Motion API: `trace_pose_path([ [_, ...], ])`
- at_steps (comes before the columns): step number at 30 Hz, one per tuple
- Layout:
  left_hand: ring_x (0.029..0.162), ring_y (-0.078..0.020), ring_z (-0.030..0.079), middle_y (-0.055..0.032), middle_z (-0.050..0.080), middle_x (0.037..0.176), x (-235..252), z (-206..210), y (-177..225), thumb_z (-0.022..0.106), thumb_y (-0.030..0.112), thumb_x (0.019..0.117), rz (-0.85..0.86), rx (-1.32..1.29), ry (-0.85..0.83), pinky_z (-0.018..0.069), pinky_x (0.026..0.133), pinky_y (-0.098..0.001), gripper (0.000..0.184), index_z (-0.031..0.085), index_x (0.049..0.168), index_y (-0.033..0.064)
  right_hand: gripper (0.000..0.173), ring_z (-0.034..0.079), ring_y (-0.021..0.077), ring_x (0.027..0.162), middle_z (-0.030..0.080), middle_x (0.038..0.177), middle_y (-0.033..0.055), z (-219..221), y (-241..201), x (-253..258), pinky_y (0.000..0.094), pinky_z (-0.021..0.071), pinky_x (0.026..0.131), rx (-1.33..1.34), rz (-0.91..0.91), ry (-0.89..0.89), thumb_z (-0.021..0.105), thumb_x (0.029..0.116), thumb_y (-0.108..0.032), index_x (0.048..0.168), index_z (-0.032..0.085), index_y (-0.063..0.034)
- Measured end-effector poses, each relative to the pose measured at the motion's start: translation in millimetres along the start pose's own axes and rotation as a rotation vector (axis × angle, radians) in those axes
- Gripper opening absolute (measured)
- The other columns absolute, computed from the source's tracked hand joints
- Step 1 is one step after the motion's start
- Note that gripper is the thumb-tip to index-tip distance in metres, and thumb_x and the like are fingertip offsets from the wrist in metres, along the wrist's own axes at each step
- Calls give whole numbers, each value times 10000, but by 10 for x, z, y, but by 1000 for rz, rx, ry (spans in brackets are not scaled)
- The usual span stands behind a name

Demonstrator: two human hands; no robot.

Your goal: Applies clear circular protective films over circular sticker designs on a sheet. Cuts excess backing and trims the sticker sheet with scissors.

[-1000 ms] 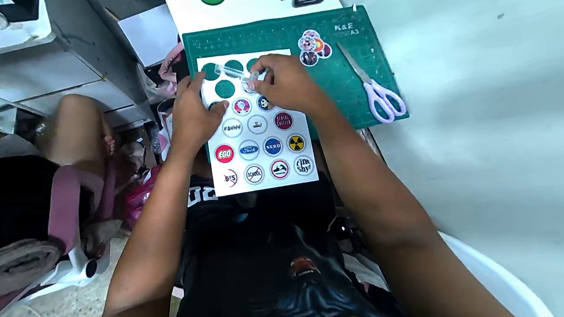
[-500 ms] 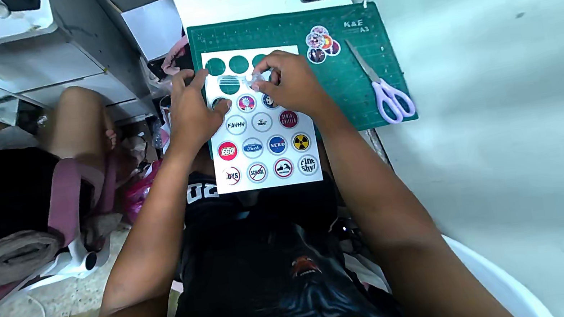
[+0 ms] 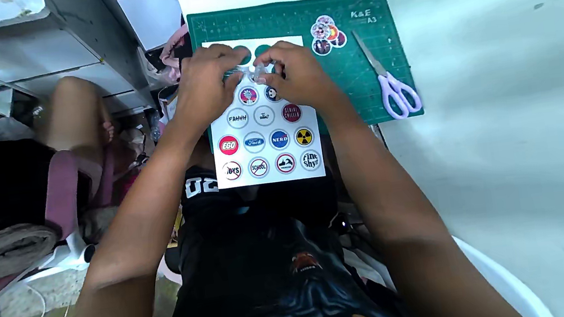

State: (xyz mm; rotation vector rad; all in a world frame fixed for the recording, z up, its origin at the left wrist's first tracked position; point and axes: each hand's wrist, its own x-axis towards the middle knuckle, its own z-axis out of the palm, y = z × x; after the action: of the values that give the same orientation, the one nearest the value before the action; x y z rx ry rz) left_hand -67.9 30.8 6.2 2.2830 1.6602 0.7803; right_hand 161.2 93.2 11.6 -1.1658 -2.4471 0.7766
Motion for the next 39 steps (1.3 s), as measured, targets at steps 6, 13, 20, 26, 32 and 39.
trace_pose_path([
  [6,1145,-276,665,-59,741,1170,141,-4,-54,575,253,1035,83,55,-134,441,1062,-568,271,756,1230,201,279,643,210,877,659,1173,113,-4,0,0,396,560,807,-13,-3,4,695,964,-168,1234,703,-97],
  [13,1048,-248,704,-96,741,1109,38,3,38,605,242,1031,39,-29,-133,548,968,-470,267,756,1223,133,272,637,201,859,651,1166,113,-6,3,29,387,560,782,1,-3,-13,703,958,-160,1220,693,-89],
  [20,1054,-229,700,-80,741,1122,-13,70,93,617,248,1022,-53,-62,-88,544,966,-458,254,760,1198,136,246,626,187,858,640,1148,99,5,6,23,368,553,780,-12,-1,-5,703,951,-159,1189,697,-93],
  [26,1118,-215,682,-62,746,1158,-92,87,46,617,245,1023,-16,-80,-11,524,1009,-419,248,791,1164,137,254,624,227,940,624,1105,107,-65,-63,100,409,546,837,-32,68,-79,738,914,-148,1159,702,-92],
  [32,1050,-206,689,-50,744,1077,-65,76,31,646,261,1005,-36,-50,-27,543,953,-430,219,809,1121,172,261,608,230,927,620,1044,104,-131,-50,170,428,530,836,-31,66,-146,763,899,-153,1144,695,-96],
  [39,1010,-264,682,-57,736,1007,21,15,-16,595,287,1026,27,94,-81,541,878,-475,242,812,1091,203,258,607,226,926,619,1044,98,-144,-30,218,423,529,829,-36,63,-179,760,908,-170,1147,690,-99],
])
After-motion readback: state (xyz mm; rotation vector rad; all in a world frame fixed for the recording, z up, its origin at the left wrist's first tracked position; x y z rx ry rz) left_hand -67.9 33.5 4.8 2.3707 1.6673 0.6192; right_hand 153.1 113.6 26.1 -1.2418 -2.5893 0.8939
